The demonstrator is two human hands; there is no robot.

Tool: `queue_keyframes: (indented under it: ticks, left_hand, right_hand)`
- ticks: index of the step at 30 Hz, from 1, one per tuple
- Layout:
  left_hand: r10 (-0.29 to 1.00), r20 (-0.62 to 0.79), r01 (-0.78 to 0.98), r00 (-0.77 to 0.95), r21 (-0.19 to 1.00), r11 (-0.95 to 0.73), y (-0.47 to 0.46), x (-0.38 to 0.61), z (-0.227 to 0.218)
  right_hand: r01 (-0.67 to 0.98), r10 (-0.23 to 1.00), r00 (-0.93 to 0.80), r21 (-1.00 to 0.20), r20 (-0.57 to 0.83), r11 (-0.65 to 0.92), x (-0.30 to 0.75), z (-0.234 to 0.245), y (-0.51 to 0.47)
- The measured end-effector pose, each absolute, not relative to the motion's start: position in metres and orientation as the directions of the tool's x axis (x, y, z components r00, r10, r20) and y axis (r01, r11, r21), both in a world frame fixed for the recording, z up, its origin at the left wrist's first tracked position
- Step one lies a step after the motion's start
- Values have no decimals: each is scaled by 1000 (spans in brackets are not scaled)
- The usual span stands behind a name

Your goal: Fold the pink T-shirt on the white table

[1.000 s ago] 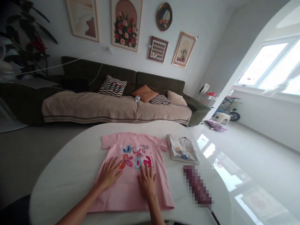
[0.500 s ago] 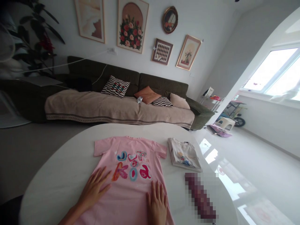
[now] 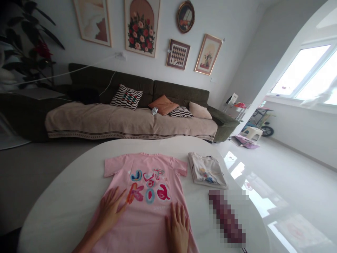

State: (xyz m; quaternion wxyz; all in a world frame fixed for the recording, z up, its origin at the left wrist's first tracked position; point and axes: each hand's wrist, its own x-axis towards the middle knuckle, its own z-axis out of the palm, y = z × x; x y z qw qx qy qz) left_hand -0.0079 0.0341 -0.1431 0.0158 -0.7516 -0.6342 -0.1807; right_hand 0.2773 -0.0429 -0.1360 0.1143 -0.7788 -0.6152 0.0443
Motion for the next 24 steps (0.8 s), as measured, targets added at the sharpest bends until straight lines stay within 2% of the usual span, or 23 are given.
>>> queue_keyframes:
  ticks: [2, 5, 8, 10, 13, 17, 21, 24]
  left_hand:
    - [952, 293, 967, 95, 200, -158, 42, 0, -138]
    - [955, 278, 964, 106, 208, -167, 57, 1, -134]
    - [949, 284, 959, 135, 202, -197, 70, -5, -135]
    - [942, 301, 961, 146, 182, -207, 74, -8, -137]
    - [941, 300, 964, 155, 164, -211, 77, -8, -141]
    - [943, 296, 965, 152, 160, -206, 78, -8, -144]
    - [934, 317, 964, 167, 146, -222, 78, -10, -145]
    - [931, 325, 965, 165, 144, -221, 77, -11, -145]
  right_hand:
    - [922, 970, 212, -352, 118, -159, 288, -141, -39]
    - [784, 967, 208, -616, 148, -74, 315, -140, -22]
    - [560, 952, 300, -819, 63, -122, 348, -129, 12]
    - [433, 934, 357, -882, -19, -184, 365, -122, 43]
    - [327, 909, 403, -911, -105, -250, 379, -118, 92]
    - [295, 910, 374, -907, -179, -299, 383, -121, 138]
    - [338, 915, 337, -879, -222, -337, 391, -116, 158]
    - [435, 908, 360, -822, -216, -367, 398, -108, 164]
